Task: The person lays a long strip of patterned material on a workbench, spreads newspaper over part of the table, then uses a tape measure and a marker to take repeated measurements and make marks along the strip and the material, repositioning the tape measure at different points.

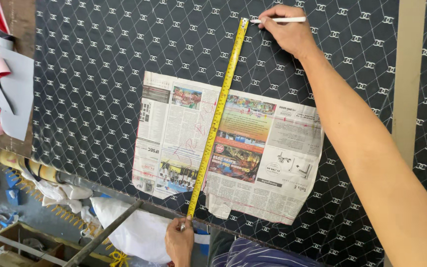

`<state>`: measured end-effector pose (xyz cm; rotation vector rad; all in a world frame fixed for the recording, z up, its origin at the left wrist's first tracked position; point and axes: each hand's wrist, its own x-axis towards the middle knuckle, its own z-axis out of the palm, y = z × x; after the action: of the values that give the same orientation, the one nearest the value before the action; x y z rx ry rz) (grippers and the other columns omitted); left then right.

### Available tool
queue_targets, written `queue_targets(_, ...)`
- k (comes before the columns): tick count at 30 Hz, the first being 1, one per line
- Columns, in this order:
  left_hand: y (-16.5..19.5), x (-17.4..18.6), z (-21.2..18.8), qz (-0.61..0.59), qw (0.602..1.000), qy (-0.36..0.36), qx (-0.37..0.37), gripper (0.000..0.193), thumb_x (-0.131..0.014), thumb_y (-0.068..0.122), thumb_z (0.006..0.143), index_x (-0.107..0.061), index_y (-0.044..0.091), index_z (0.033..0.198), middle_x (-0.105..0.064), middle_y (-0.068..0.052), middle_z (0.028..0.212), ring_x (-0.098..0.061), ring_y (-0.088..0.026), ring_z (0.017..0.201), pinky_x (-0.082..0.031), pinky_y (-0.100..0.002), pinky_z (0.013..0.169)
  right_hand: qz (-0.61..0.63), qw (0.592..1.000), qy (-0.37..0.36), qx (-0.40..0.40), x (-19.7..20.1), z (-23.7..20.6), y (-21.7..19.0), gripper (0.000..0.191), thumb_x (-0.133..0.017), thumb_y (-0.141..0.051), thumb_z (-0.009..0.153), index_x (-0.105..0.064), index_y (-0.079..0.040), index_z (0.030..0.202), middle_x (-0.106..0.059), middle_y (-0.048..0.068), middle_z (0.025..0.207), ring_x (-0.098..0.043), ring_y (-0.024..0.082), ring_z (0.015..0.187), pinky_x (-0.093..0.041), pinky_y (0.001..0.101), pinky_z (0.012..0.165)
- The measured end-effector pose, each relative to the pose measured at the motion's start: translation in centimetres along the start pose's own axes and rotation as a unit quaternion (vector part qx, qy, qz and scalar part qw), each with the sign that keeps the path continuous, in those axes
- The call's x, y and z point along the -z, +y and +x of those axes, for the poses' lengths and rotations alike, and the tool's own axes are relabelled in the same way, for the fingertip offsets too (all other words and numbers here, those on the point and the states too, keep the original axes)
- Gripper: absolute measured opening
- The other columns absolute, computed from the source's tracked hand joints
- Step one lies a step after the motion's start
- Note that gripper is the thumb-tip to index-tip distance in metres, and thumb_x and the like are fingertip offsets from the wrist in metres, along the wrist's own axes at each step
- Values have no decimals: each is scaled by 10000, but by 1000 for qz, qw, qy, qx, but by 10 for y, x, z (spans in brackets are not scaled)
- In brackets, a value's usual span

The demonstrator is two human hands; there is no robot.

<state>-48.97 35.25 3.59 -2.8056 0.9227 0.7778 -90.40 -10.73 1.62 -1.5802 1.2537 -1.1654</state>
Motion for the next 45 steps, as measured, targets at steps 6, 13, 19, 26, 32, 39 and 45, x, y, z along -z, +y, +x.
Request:
queue_targets(6, -4, -6, 5, -24, 999, 19, -45, 231, -771, 377, 821, -802, 155, 878, -739, -77, 877, -702, -293, 769, -537, -433, 696, -43, 999, -10, 0, 7, 4, -1, 128, -673, -67, 1032, -767, -14, 1101, -781, 62, 987, -720, 97, 891, -543, 224, 767)
queue_targets(13, -6, -4, 7, -15, 999, 17, -34, 240, -773, 387, 829, -801, 153, 877, -745, -94, 873, -699, -298, 795, -528, -439, 712, -44, 999, 9, -1, -4, 6, -13, 122, -687, -100, 1028, -762, -9, 1060, -781, 64, 977, -731, 88, 886, -567, 218, 783)
queue_targets(19, -31, -6, 13, -106, 993, -34, -45, 279, -787, 371, 828, -802, 127, 964, -745, -99, 811, -700, -259, 720, -540, -398, 682, 114, 989, 50, -74, 28, -32, -40, 265, -607, -208, 1110, -706, -8, 1252, -769, 101, 1133, -734, 149, 1021, -577, 285, 908)
queue_targets(26, -84, -23, 15, -186, 964, -116, -148, 255, -814, 298, 819, -811, 74, 941, -788, -75, 850, -736, -185, 807, -554, -328, 732, -172, 948, 245, -112, 137, -313, -79, 224, -481, -116, 1259, -590, 18, 1400, -734, 147, 1063, -733, 215, 1134, -542, 297, 994)
queue_targets(32, -78, 3, -11, -182, 940, -99, -270, 231, -787, 246, 814, -793, 106, 997, -749, -66, 930, -731, -206, 871, -553, -338, 767, -516, 786, 233, -250, 133, -545, -104, 540, -830, -310, 1012, -590, 15, 1371, -649, 208, 1246, -613, 365, 1167, -496, 474, 990)
queue_targets(39, -40, 61, -27, -115, 949, -90, -281, 241, -782, 311, 810, -788, 120, 957, -759, -61, 966, -738, -249, 893, -554, -376, 785, -491, 799, 252, -240, 87, -568, -112, 559, -889, -334, 937, -608, 0, 1286, -670, 152, 1170, -574, 358, 1074, -494, 475, 966)
queue_targets(45, 2, 130, -14, -65, 929, -106, -348, 479, -774, 439, 843, -729, 159, 1229, -671, -117, 912, -678, -268, 832, -543, -390, 754, -380, 825, 275, -314, 81, -571, -143, 525, -861, -209, 852, -671, -6, 1297, -720, 171, 1093, -699, 308, 973, -550, 436, 874)
